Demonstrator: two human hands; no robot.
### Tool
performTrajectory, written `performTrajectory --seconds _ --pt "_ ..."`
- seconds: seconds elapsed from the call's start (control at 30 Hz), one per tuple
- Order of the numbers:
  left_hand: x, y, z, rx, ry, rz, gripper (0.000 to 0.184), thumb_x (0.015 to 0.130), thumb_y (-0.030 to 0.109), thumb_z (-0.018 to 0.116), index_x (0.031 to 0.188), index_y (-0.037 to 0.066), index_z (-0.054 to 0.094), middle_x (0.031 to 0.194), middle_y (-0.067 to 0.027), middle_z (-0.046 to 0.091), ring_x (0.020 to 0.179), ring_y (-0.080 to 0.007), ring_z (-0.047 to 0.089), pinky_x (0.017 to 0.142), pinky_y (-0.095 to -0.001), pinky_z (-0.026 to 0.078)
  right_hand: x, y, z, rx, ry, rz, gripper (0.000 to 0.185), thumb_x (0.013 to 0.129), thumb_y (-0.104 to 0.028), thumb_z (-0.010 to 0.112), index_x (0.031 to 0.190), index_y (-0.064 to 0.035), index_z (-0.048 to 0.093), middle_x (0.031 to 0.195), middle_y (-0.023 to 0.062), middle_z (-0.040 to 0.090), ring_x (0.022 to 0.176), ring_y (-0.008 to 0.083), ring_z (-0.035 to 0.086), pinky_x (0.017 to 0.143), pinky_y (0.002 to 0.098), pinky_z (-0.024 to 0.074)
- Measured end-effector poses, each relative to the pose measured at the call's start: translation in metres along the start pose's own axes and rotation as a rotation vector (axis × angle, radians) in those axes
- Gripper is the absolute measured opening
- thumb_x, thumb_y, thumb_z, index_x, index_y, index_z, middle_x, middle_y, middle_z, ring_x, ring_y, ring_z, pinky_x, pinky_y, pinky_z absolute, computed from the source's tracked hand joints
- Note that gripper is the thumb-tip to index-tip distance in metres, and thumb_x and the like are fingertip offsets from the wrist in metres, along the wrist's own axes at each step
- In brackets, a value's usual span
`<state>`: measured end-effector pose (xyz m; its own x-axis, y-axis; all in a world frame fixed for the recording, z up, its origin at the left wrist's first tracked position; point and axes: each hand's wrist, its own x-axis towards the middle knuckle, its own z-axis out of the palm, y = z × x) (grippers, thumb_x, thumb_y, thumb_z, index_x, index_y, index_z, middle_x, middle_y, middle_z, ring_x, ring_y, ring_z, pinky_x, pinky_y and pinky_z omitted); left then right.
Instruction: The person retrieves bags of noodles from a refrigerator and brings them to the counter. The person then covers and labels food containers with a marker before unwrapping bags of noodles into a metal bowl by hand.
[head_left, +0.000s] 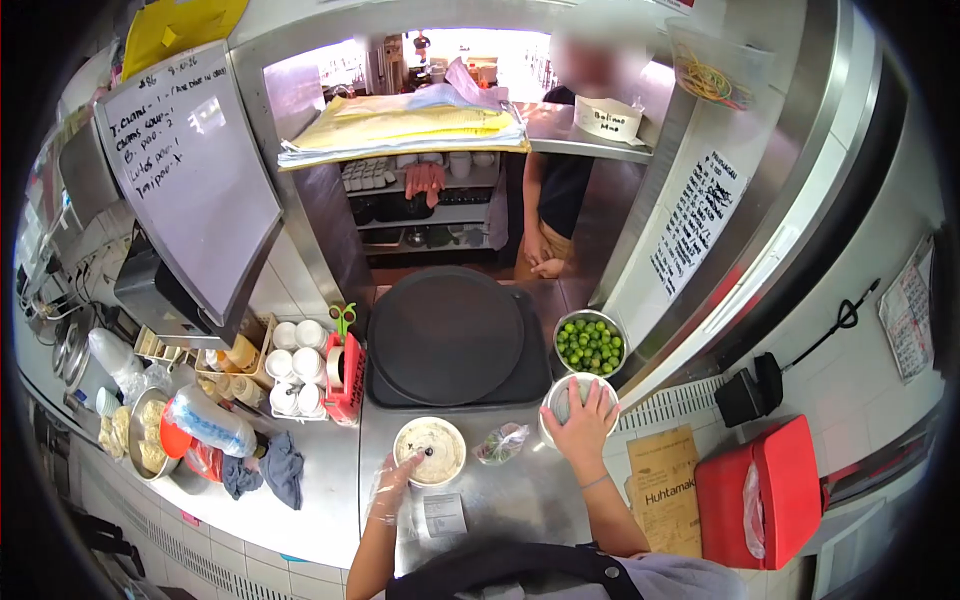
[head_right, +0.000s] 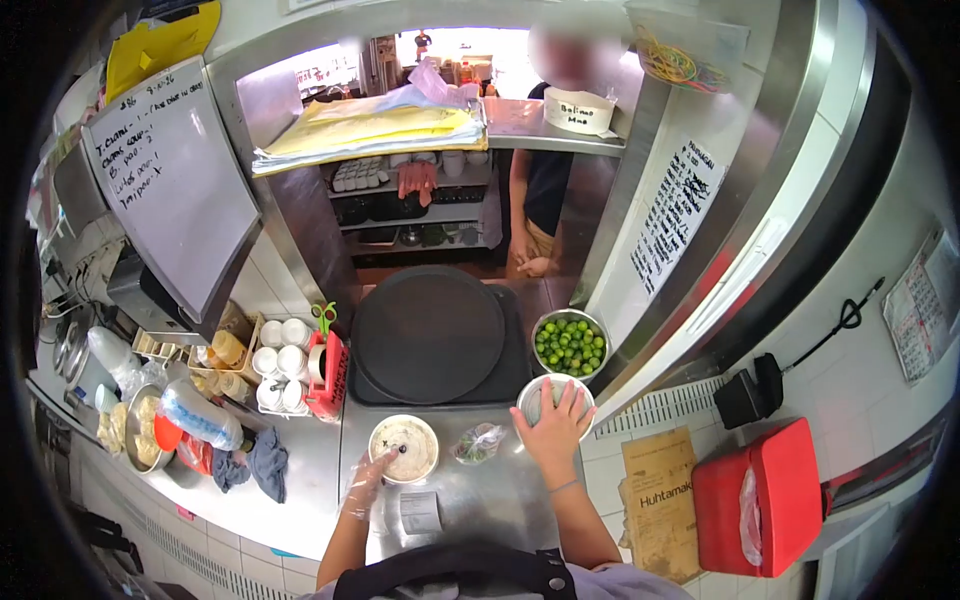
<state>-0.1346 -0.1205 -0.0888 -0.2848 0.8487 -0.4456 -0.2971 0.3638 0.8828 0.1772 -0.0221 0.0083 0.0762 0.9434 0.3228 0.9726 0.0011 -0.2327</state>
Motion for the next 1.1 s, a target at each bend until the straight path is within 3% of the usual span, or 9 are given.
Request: performTrajectory --seconds 0.4,0.77,1.03,1.1 --pt "0.002 -0.003 -0.001 -0.093 -0.006 0.013 0.049 0.074 0.018 0.075 0.114 -0.001 0.054 0.100 -0.0108 0.064 0.088 -0.0163 0.061 0.079 -0.0283 0.048 -0.001 0.001 0.004 -0.020 0.010 -0.008 0.077 0.074 -0.060 0.058 0.135 -0.0153 0.044 0.138 0.0246 0.035 0.129 0.0435 0.028 0.103 0.0642 0.0144" --pt "0.000 -0.001 0.000 -0.086 0.016 -0.009 0.050 0.073 0.019 0.076 0.114 -0.002 0.054 0.101 -0.0108 0.063 0.092 -0.0179 0.060 0.083 -0.0284 0.046 0.000 0.000 0.003 -0.009 -0.002 -0.009 0.077 0.074 -0.060 0.058 0.135 -0.0148 0.043 0.139 0.0253 0.034 0.131 0.0440 0.025 0.103 0.0642 0.0139" --pt "0.006 -0.009 -0.003 -0.111 0.030 -0.006 0.062 0.071 0.022 0.079 0.118 -0.004 0.048 0.104 -0.0121 0.062 0.094 -0.0184 0.060 0.086 -0.0290 0.045 0.001 0.000 0.003 -0.014 -0.006 -0.008 0.077 0.075 -0.060 0.057 0.136 -0.0148 0.042 0.139 0.0255 0.033 0.131 0.0446 0.025 0.103 0.0643 0.0133" --pt "0.005 -0.008 -0.004 -0.106 0.003 -0.001 0.056 0.074 0.019 0.075 0.119 -0.003 0.050 0.105 -0.0115 0.062 0.096 -0.0182 0.060 0.086 -0.0294 0.046 0.000 0.000 0.003 -0.015 -0.011 -0.004 0.077 0.075 -0.060 0.057 0.136 -0.0147 0.042 0.139 0.0255 0.033 0.131 0.0446 0.025 0.103 0.0643 0.0131"
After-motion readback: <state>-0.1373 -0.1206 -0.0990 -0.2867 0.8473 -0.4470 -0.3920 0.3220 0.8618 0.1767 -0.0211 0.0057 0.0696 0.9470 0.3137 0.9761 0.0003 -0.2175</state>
